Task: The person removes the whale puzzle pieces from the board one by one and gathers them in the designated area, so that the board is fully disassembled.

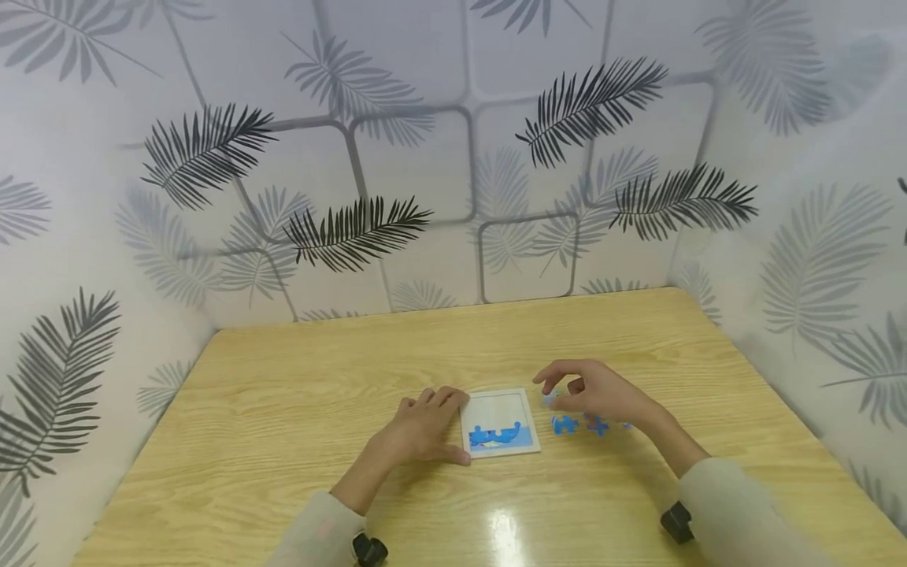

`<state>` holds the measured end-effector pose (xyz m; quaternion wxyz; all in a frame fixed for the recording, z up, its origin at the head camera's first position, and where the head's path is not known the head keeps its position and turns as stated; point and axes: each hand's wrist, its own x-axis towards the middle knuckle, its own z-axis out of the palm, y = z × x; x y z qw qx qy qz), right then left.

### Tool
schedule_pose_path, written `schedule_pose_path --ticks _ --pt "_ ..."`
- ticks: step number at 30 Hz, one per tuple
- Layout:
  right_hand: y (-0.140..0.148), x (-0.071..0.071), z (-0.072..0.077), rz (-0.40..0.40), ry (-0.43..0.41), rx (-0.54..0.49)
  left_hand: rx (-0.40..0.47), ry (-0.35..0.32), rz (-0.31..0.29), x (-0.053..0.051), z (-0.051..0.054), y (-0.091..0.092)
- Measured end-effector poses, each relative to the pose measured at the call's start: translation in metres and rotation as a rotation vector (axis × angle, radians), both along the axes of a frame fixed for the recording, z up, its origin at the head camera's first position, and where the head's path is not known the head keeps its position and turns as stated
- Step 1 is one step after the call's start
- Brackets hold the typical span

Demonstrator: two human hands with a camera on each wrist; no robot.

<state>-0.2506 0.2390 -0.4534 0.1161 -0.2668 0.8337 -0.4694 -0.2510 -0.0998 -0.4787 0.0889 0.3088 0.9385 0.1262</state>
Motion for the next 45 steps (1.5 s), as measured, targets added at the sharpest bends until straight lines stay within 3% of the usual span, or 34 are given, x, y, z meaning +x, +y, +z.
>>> schedule_pose_path --ticks 6,13,22,26,32,37,41,45 --pt "-0.027 -0.002 -0.004 0.028 -0.02 0.021 0.004 -0.016 -0.001 0.002 0.001 -0.001" --pt "-0.051 -0.005 -0.008 0.113 -0.079 0.038 -0.001 -0.015 0.002 0.003 0.003 0.001" --pt "-0.081 0.0 -0.006 0.188 -0.141 0.086 0.006 -0.024 -0.001 0.004 0.003 0.0" --pt "-0.093 0.002 -0.006 0.22 -0.107 0.114 0.012 -0.026 -0.011 0.004 0.002 -0.001" --pt "-0.106 0.005 -0.007 0.168 -0.119 0.142 0.013 -0.028 -0.015 0.005 0.004 -0.001" --pt "-0.113 0.007 -0.005 0.124 -0.093 0.207 -0.006 -0.029 -0.011 0.01 0.017 0.001" --pt "-0.117 0.006 -0.004 0.119 -0.092 0.239 -0.015 -0.027 -0.007 0.012 0.026 0.002" --pt "-0.119 0.008 -0.004 0.134 -0.129 0.256 -0.009 -0.043 -0.003 0.012 0.026 0.003"
